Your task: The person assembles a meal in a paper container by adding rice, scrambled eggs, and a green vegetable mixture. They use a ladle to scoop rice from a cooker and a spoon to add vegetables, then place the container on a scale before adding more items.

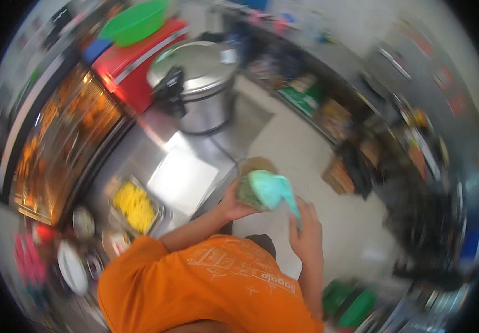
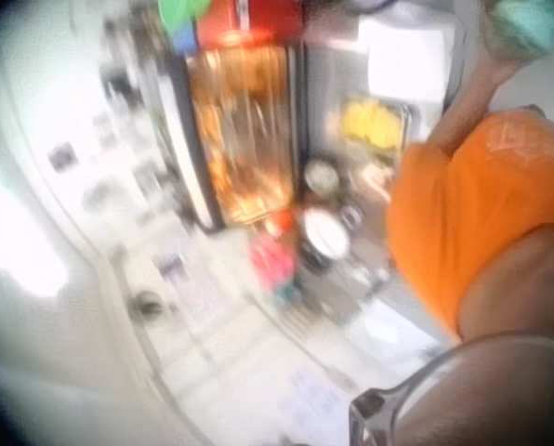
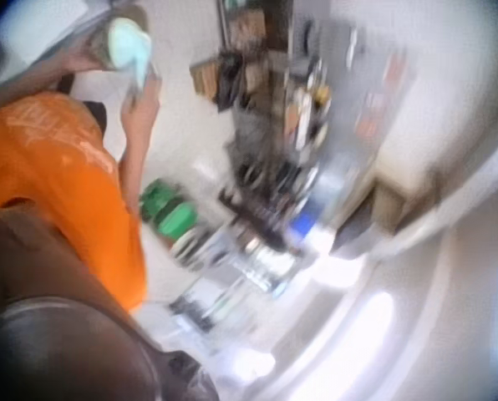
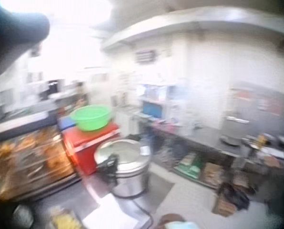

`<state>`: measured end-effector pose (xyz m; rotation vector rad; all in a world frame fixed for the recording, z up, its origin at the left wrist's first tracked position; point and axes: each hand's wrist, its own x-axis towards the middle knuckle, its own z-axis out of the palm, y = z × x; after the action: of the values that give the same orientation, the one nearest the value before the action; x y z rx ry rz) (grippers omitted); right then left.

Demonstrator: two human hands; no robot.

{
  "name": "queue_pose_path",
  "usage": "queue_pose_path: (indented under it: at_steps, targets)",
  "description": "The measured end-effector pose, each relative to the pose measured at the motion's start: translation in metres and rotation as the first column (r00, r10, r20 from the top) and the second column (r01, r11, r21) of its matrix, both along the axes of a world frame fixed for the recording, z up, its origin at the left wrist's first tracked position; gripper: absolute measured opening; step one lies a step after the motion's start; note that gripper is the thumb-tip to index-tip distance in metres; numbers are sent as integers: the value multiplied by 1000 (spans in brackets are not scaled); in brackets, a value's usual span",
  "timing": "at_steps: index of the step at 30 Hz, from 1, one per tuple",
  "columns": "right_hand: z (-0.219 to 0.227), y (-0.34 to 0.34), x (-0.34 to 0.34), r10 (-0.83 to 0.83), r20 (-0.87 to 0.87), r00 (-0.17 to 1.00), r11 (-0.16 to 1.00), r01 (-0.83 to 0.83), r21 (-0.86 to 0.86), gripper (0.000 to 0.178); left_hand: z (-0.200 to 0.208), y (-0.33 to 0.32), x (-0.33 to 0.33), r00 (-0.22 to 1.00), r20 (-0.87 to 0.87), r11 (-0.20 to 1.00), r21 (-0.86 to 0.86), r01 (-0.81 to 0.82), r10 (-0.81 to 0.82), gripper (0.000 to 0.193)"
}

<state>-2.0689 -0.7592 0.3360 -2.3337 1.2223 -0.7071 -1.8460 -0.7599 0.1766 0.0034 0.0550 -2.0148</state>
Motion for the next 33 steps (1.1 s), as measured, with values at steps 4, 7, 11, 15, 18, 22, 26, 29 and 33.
queue_pose_path:
  at_steps: [4, 7, 11, 15, 18, 22, 26, 29, 33]
  targets:
    - [-68, -54, -52, -294, 244, 924, 922, 208, 325, 44, -34, -66, -11, 999, -44, 1000, 21, -21, 22, 74]
    - [-69, -108, -58, -399, 301, 866, 782, 149, 605, 44, -67, -96, 0, 985, -91, 985, 95, -141, 149, 74]
    - [-86, -199, -79, -225, 280, 934, 880, 71, 470, 44, -113, -132, 9, 927, 7, 916, 152, -371, 374, 74]
    - [-98, -310, -110, -55, 269, 962, 924, -54, 380, 43, -147, -175, 14, 789, 180, 763, 201, -614, 588, 71]
    - [-95, -379, -124, -14, 333, 943, 890, -140, 434, 43, -183, -216, 24, 693, 120, 647, 274, -711, 711, 62]
    - [-95, -445, -144, 73, 247, 966, 917, -163, 363, 42, -226, -251, 45, 528, 235, 454, 304, -838, 816, 56]
    - [-84, -473, -153, -41, 325, 945, 781, -173, 600, 41, -246, -268, 38, 363, 733, 103, 375, -921, 575, 49]
    - [-105, -503, -162, -114, 347, 931, 769, -138, 624, 41, -274, -259, 10, 487, 693, 21, 563, -826, 531, 49]
    - [-131, -557, -179, -180, 362, 915, 760, -105, 642, 40, -249, -292, -39, 630, 747, 95, 626, -774, 211, 41]
